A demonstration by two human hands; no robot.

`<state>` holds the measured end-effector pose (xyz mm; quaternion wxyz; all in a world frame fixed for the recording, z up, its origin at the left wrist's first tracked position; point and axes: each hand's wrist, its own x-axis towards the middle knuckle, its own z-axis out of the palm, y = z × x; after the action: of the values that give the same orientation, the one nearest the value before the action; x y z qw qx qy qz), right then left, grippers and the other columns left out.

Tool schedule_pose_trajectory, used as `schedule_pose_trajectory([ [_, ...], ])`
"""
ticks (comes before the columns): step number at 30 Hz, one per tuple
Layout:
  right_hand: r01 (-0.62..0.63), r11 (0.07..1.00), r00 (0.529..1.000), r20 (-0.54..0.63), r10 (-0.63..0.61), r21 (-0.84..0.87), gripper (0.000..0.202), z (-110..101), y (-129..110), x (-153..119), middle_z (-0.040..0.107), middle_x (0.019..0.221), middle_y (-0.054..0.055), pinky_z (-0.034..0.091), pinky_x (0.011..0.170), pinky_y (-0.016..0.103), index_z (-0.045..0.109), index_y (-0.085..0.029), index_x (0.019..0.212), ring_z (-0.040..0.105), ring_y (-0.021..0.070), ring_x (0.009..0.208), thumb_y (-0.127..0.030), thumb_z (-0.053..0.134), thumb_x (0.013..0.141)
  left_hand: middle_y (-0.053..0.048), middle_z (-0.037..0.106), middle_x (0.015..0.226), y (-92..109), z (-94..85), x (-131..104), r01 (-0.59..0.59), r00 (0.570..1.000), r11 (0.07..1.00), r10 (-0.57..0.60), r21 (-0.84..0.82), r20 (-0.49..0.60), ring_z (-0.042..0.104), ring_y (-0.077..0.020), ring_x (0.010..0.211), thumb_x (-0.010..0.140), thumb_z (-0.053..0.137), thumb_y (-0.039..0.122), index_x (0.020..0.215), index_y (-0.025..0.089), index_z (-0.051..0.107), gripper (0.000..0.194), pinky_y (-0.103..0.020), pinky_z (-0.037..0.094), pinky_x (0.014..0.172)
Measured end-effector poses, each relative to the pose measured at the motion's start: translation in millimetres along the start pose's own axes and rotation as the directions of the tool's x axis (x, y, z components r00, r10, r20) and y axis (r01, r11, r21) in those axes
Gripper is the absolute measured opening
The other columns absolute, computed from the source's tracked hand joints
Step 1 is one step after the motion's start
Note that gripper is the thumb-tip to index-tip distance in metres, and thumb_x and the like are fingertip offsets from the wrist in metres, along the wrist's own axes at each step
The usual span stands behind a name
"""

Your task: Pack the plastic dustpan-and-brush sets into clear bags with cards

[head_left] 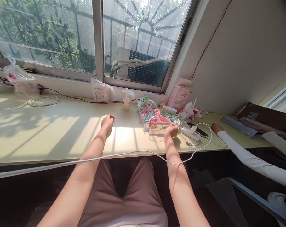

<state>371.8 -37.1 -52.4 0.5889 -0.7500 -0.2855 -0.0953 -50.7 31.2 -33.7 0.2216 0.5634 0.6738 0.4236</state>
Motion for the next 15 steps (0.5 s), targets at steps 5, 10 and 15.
schedule_pose_trajectory([
  [5,-0.157,0.981,0.985,-0.058,0.164,0.114,0.028,-11.8,-25.3,5.9,0.081,0.109,0.023,0.062,0.095,0.057,0.072,-0.022,0.108,0.078,0.0415,0.105,-0.039,0.051,0.104,-0.010,0.088,0.105,9.4,0.2,-3.8,-0.013,1.000,1.000,0.013,-0.029,-0.017,0.081,-0.0330,0.118,0.089,0.065,0.014,0.085,0.027,0.075,0.016,-0.039,0.059,0.108],
  [10,-0.100,0.978,0.980,-0.151,0.128,0.181,0.019,-34.5,-49.9,7.6,0.081,0.116,0.024,0.060,0.095,0.054,0.066,-0.028,0.107,0.078,0.0438,0.108,-0.041,0.052,0.105,-0.010,0.086,0.107,31.5,16.6,-25.7,-0.209,0.974,0.967,0.219,-0.144,0.059,0.081,-0.0326,0.115,0.093,0.072,0.024,0.088,0.026,0.075,0.006,-0.039,0.061,0.105],
  [15,-0.093,0.971,0.996,0.031,0.088,0.218,0.019,-22.4,-107.9,-22.1,0.079,0.123,0.025,0.057,0.094,0.047,0.062,-0.024,0.113,0.077,0.0408,0.113,-0.035,0.048,0.107,-0.010,0.087,0.118,50.3,33.3,-42.2,-0.125,0.880,0.841,0.339,-0.526,0.333,0.083,-0.0303,0.111,0.093,0.079,0.049,0.117,0.024,0.079,0.034,-0.037,0.065,0.093],
])
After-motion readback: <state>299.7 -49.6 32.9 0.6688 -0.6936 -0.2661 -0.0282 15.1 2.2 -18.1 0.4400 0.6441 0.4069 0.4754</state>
